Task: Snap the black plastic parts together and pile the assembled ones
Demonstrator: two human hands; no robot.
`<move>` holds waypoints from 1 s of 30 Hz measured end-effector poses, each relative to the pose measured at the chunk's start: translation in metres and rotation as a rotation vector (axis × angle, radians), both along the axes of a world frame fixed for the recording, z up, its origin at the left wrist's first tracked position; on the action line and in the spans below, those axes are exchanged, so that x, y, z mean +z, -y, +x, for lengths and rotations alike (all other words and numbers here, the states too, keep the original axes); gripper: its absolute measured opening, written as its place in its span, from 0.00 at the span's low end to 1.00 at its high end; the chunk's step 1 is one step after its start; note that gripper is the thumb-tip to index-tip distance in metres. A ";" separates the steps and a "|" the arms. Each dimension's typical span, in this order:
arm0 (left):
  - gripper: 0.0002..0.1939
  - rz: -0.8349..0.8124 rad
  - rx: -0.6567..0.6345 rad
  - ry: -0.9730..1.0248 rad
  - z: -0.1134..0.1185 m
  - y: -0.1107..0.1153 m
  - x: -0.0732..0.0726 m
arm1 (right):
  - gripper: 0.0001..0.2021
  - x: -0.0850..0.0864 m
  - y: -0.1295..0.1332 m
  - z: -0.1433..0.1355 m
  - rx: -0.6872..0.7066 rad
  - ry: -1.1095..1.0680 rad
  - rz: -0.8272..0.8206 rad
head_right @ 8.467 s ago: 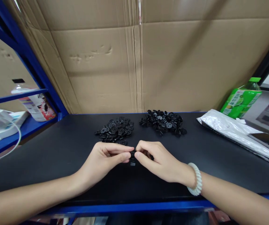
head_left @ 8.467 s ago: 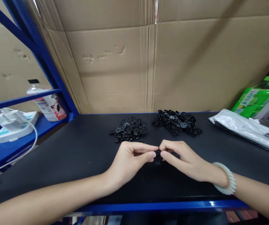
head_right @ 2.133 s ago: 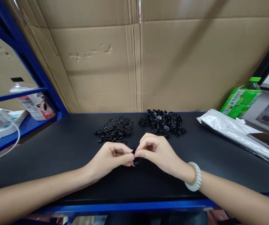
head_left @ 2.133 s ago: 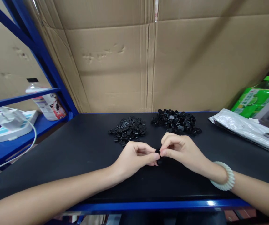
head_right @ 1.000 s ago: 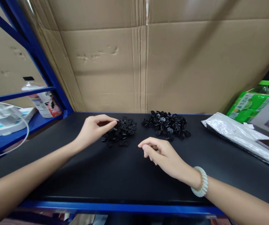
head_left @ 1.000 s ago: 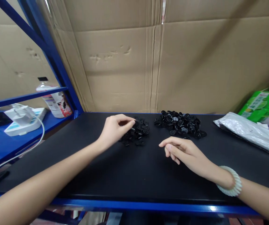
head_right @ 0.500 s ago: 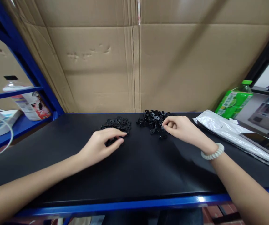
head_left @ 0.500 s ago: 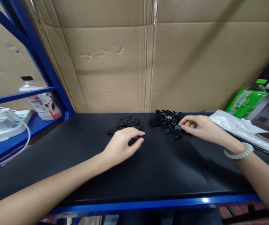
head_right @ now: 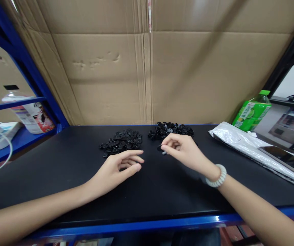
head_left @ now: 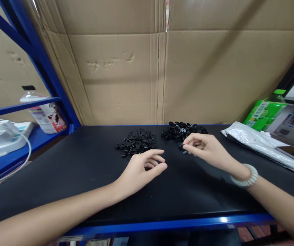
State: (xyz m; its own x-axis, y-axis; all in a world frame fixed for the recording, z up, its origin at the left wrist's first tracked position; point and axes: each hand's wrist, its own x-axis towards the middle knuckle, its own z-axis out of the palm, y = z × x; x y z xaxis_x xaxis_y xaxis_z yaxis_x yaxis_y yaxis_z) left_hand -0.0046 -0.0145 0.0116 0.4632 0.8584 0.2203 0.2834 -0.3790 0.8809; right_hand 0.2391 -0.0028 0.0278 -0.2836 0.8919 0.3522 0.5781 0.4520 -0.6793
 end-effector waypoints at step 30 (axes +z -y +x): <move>0.08 -0.110 0.101 0.195 0.004 0.011 0.001 | 0.13 -0.025 0.024 -0.047 0.289 -0.428 -0.400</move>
